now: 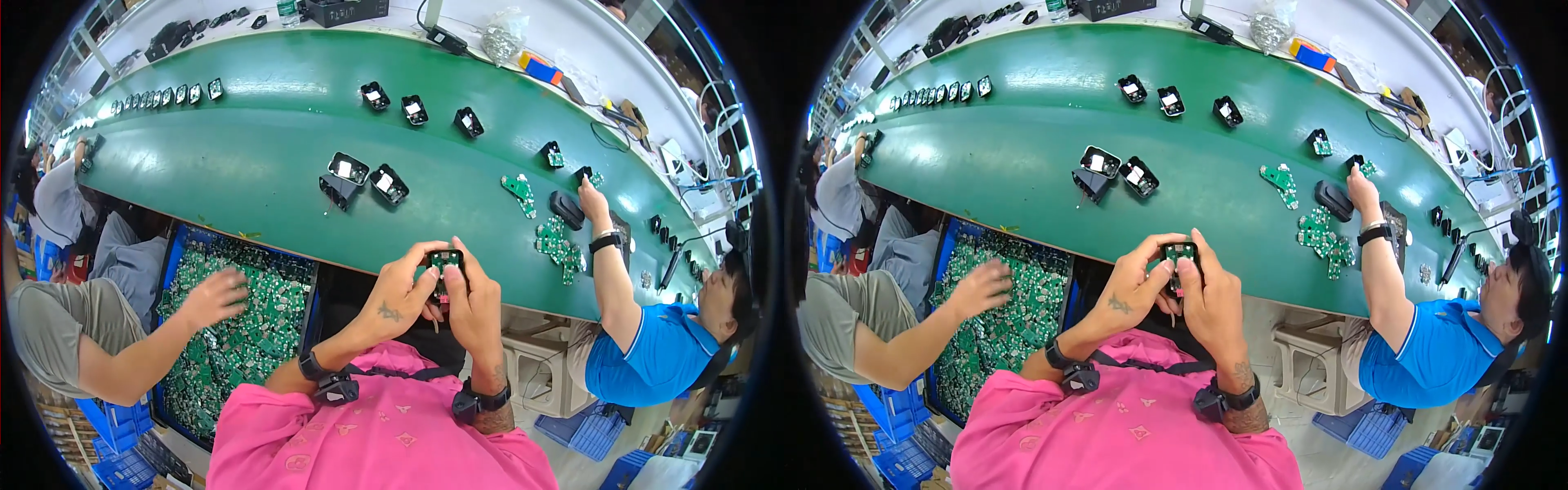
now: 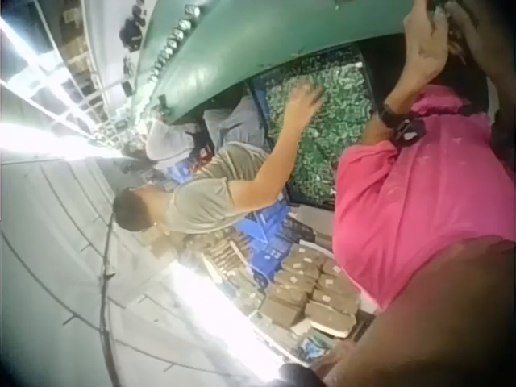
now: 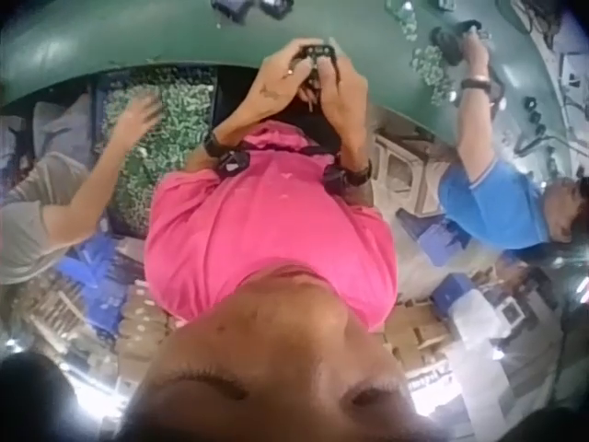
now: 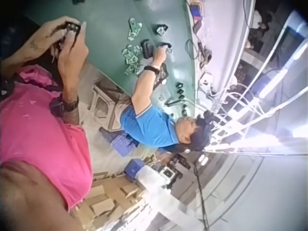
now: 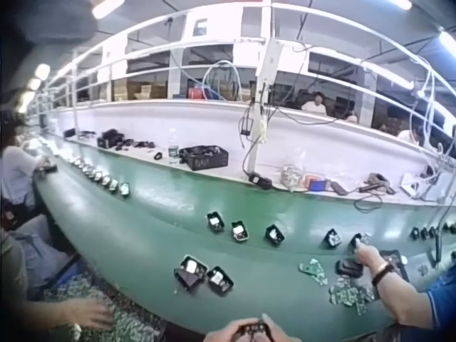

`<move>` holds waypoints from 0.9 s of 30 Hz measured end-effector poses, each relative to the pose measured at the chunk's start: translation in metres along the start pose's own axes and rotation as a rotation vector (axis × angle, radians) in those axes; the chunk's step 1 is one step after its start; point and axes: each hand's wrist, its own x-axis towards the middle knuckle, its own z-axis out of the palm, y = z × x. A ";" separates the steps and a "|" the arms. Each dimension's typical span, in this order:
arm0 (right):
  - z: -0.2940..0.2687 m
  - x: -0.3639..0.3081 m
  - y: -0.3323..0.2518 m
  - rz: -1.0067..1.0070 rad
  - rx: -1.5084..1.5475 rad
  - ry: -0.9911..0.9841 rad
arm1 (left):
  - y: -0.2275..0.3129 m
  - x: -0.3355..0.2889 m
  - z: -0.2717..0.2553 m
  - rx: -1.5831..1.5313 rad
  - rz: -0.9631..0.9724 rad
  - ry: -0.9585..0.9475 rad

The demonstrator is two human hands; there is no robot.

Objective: The person picks up a green circuit board and a black plastic housing, fits the board into the housing by hand, and places the assembled unit onto the green conveyor belt. This process is repeated for several units throughout the video.

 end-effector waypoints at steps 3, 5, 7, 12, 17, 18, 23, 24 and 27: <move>0.002 0.007 0.004 0.101 0.093 -0.113 | 0.004 0.007 -0.001 -0.008 -0.002 0.049; 0.011 0.012 0.003 0.129 0.154 -0.097 | -0.005 0.008 -0.005 0.034 0.022 0.076; 0.030 0.019 0.012 0.024 0.157 -0.031 | -0.009 0.014 -0.014 0.218 0.162 0.151; 0.056 0.064 0.006 0.062 0.227 -0.119 | 0.013 0.046 -0.055 0.284 0.120 0.162; 0.057 0.076 0.052 -0.139 -0.020 -0.006 | 0.051 0.162 -0.197 0.559 0.402 0.449; 0.057 0.067 0.070 -0.096 -0.077 -0.002 | 0.044 0.193 -0.237 0.529 0.365 0.476; 0.050 0.029 0.101 0.033 -0.055 0.157 | 0.018 0.291 -0.347 0.798 0.033 0.653; 0.050 0.027 0.103 0.020 -0.031 0.244 | 0.018 0.299 -0.350 1.012 0.002 0.673; 0.049 0.032 0.104 0.028 -0.108 0.279 | 0.030 0.288 -0.294 1.198 0.339 0.793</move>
